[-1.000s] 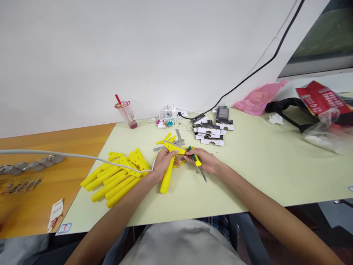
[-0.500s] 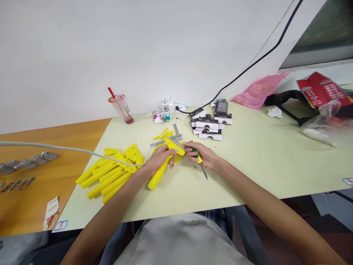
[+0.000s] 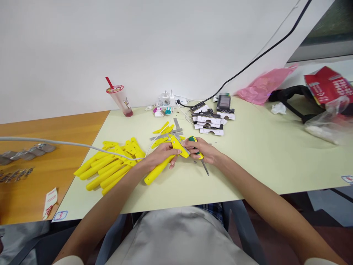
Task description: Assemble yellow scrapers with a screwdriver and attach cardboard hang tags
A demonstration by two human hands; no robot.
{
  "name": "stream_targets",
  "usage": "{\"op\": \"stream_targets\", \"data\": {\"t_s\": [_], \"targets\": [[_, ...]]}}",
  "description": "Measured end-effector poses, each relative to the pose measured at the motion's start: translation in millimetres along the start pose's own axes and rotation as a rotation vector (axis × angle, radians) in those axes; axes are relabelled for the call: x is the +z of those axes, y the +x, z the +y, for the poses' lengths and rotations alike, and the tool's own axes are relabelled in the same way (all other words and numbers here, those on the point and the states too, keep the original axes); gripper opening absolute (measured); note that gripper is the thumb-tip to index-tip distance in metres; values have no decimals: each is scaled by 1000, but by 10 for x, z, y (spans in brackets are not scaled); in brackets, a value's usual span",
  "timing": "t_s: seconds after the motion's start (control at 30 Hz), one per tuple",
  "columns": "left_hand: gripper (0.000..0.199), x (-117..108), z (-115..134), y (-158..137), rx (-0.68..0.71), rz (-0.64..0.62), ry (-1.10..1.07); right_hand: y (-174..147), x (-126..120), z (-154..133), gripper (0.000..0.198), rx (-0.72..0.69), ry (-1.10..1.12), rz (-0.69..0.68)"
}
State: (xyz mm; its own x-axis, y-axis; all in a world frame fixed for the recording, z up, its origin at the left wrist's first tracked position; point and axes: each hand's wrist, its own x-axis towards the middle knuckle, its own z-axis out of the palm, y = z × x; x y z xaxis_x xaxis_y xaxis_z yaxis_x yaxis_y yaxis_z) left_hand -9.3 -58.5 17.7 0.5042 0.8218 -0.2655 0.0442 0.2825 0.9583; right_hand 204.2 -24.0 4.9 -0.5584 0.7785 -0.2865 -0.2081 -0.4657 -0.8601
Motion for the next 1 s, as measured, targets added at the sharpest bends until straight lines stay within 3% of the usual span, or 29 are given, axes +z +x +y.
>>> {"op": "stream_targets", "data": {"t_s": [0.77, 0.9, 1.0], "targets": [[41, 5, 41, -16, 45, 20, -41, -64, -15, -33, 43, 19, -124, -22], [53, -7, 25, -2, 91, 25, 24, -75, 7, -42, 42, -11, -132, 10], [72, -9, -1, 10, 158, 125, 86, -63, 18, -35, 40, -31, -122, 57]]}}
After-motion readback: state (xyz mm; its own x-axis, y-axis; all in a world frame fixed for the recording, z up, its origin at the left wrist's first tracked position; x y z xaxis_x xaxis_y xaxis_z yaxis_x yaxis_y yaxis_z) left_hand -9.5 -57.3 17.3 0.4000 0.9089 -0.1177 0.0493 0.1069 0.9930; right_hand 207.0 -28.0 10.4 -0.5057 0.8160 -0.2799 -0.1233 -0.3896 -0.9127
